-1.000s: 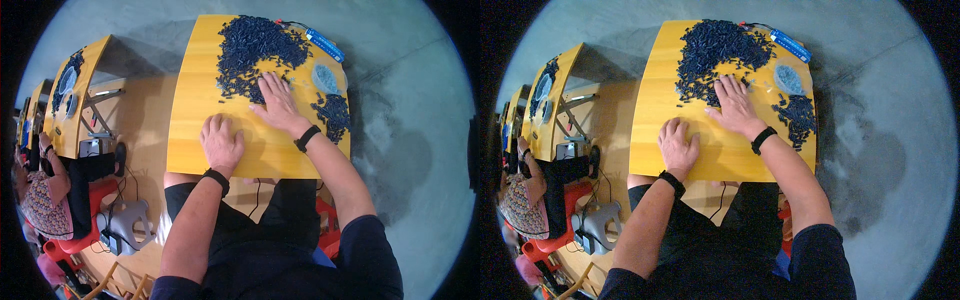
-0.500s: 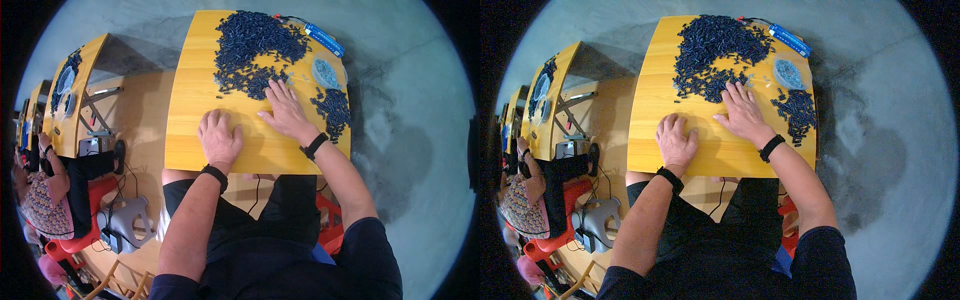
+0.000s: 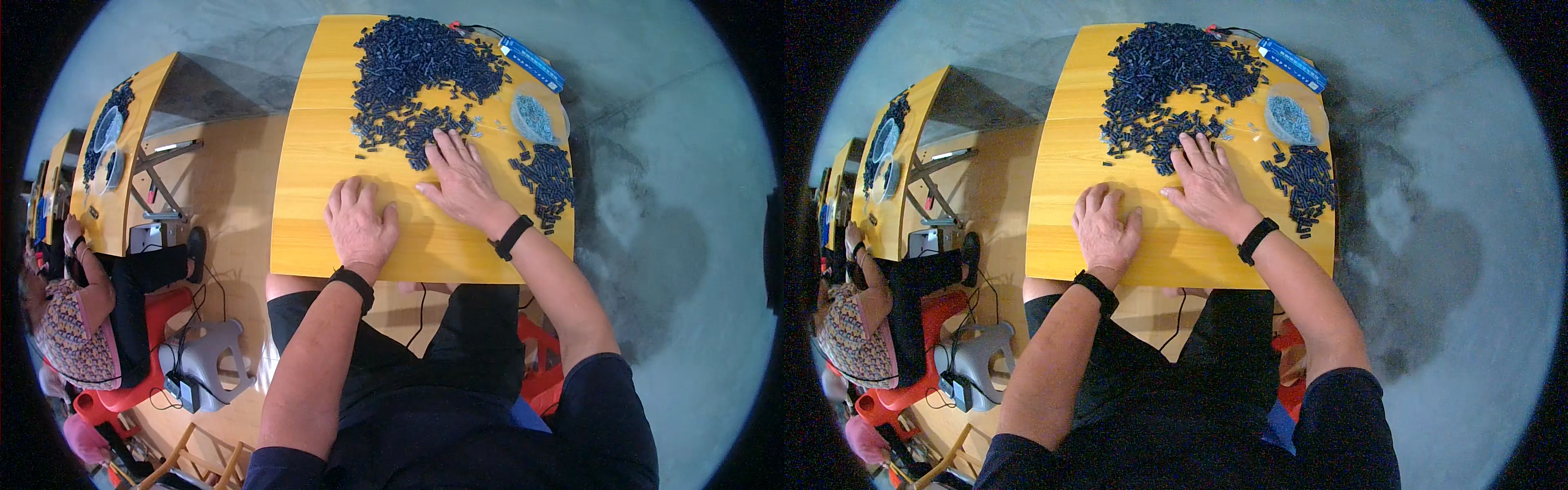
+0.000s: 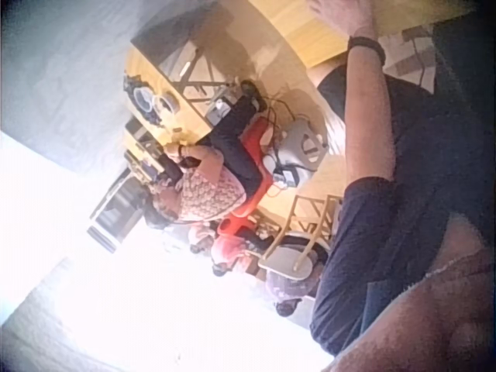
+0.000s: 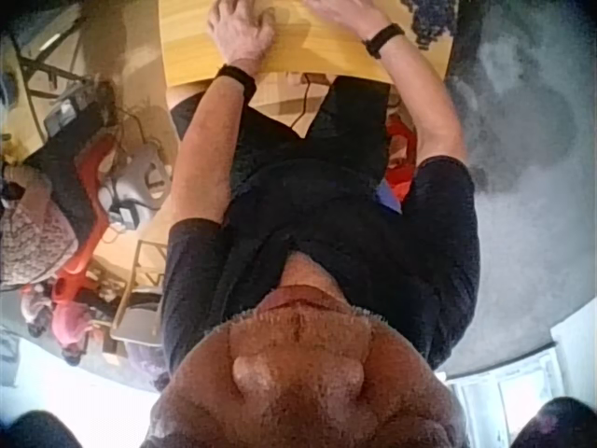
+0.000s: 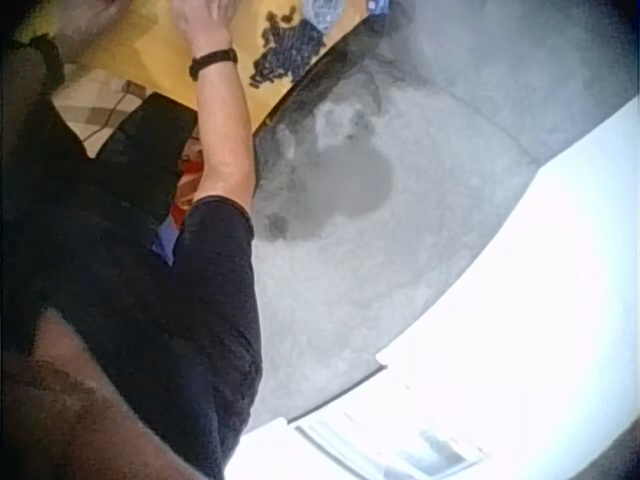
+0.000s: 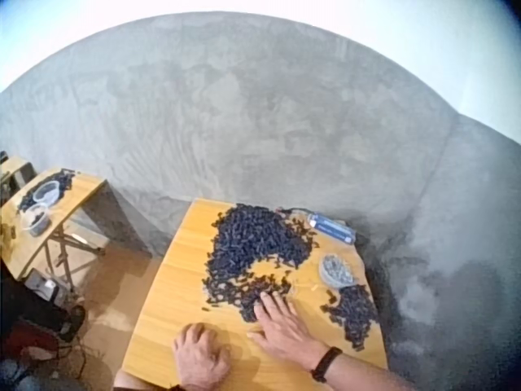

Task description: Manually assembling small black and blue plastic components by hand on an assembly table.

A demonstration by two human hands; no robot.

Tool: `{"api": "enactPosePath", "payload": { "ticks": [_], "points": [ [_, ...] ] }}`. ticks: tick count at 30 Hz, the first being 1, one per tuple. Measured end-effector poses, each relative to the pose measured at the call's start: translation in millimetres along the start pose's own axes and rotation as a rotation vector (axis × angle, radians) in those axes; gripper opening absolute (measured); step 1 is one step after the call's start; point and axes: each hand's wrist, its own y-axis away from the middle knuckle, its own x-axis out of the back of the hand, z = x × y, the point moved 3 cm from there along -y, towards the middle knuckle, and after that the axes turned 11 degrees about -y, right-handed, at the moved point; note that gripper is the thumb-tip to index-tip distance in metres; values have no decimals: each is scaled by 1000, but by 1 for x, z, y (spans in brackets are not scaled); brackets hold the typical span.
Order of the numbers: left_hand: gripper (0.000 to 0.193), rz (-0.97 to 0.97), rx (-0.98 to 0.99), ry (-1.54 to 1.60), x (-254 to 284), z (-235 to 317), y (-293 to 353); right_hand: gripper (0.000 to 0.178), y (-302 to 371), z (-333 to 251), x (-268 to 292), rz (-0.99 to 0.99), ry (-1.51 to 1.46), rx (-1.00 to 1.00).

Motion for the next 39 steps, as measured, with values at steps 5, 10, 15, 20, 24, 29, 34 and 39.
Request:
{"api": "enactPosePath", "payload": {
  "ticks": [5,10,15,20,24,29,34,39],
  "points": [
    [38,6,-5,1,-1,0,0,63,0,-1,1,2,2,-11],
    [39,-2,-5,3,-2,-1,0,65,1,-1,2,36,-17,-20],
    [41,-14,0,-5,-1,-1,0,66,1,-4,2,-52,21,-1],
    [54,-19,37,15,-1,0,-1,67,0,-1,2,-33,-11,6],
    [64,-26,19,13,-2,-1,-1,68,-1,1,4,10,-57,14],
    [64,-118,-8,-105,-6,1,-2,68,5,4,7,-7,-49,3],
    [64,-118,3,-111,-5,2,-3,69,6,5,9,-46,-24,-14],
    [65,-116,-4,-92,-5,3,-3,66,3,8,8,-52,-75,27]
  ]
}}
